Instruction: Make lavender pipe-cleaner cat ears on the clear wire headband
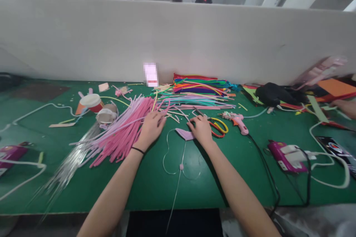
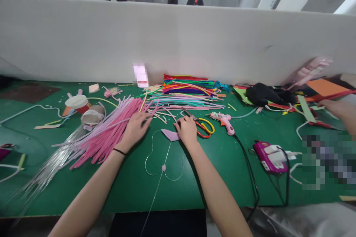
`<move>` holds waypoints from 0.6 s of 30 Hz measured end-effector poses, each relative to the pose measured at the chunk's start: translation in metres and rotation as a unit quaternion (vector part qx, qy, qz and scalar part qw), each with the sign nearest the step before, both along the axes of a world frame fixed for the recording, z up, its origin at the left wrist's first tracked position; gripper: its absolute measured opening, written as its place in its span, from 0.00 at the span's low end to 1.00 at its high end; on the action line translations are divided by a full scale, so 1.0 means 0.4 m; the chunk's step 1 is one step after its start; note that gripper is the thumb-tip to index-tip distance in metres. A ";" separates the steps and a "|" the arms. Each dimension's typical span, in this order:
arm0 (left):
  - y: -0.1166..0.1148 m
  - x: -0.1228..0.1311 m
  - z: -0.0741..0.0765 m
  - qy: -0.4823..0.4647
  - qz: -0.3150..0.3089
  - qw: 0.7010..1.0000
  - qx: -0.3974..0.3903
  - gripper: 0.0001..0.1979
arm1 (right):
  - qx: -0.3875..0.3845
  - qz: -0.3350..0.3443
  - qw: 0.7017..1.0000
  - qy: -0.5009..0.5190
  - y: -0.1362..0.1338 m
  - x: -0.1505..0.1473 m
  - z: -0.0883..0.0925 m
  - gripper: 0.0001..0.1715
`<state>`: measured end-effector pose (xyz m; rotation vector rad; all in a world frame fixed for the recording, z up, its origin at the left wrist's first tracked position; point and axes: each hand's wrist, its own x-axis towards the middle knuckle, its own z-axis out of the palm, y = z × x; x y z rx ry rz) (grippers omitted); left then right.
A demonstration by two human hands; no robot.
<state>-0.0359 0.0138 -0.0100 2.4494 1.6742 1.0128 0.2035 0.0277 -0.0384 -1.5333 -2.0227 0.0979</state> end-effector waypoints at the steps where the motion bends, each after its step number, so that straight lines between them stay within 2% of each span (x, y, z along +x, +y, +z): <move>1: -0.009 0.029 -0.002 0.006 -0.056 0.998 -0.015 0.14 | -0.006 -0.001 1.000 -0.004 0.002 0.000 0.003 0.11; 3: -0.027 0.071 -0.008 0.013 -0.122 0.991 -0.044 0.15 | -0.008 -0.004 1.000 0.011 0.002 0.008 0.019 0.11; 5: -0.039 0.086 -0.015 0.011 -0.139 0.988 -0.071 0.18 | -0.017 0.004 0.998 0.054 -0.007 0.027 0.049 0.10; 8: -0.037 0.068 -0.030 -0.007 -0.109 0.989 -0.104 0.17 | -0.118 0.087 0.978 0.145 -0.046 0.065 0.099 0.09; 10: -0.027 0.046 -0.039 -0.023 -0.065 0.992 -0.108 0.17 | -0.202 0.157 0.956 0.142 -0.085 0.083 0.121 0.08; 14: -0.015 0.022 -0.044 -0.054 -0.012 0.993 -0.108 0.17 | -0.236 0.148 0.955 0.102 -0.154 0.088 0.122 0.07; 16: -0.017 0.020 -0.036 -0.059 -0.015 0.991 -0.118 0.15 | -0.235 0.128 0.958 0.107 -0.169 0.082 0.108 0.07; 18: -0.023 0.019 -0.026 -0.055 -0.047 0.990 -0.123 0.13 | -0.222 0.109 0.963 0.108 -0.171 0.076 0.095 0.08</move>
